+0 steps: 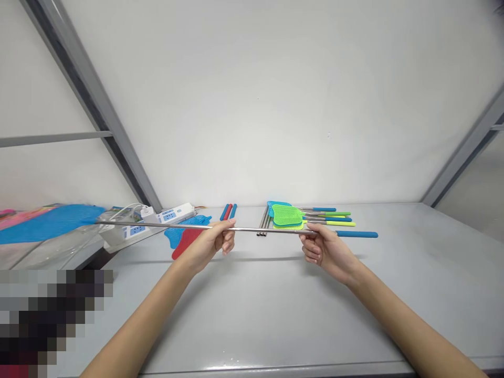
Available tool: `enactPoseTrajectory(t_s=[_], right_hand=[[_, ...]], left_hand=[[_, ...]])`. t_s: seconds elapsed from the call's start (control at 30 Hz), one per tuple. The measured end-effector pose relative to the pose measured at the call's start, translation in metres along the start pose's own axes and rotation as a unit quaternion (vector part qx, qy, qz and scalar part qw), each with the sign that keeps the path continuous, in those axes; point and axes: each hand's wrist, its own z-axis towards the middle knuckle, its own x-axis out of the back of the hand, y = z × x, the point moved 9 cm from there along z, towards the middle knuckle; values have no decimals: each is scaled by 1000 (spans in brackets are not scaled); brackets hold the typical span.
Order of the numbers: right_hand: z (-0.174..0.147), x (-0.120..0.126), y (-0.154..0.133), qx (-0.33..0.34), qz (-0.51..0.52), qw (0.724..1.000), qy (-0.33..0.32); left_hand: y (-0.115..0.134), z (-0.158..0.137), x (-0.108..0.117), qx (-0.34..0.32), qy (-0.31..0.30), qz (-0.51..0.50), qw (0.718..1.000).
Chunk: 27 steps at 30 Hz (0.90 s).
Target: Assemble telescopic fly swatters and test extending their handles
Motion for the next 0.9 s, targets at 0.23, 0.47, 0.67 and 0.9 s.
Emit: enactPoseTrajectory(t_s=[0.23, 0.47, 0.67, 0.9], right_hand=[[-3, -11, 8, -28, -15, 999, -22], [-7, -29, 21, -80, 26, 994, -75], [-15, -53, 33, -100, 55, 986, -121], [-20, -64, 46, -105, 38, 985, -132]], left_hand=[[-8, -2, -22, 1, -35, 15, 999], [-8, -3, -44, -18, -48, 44, 998], [-12, -3, -64, -35, -63, 105, 992], [-17, -5, -88, -55, -91, 113, 988]])
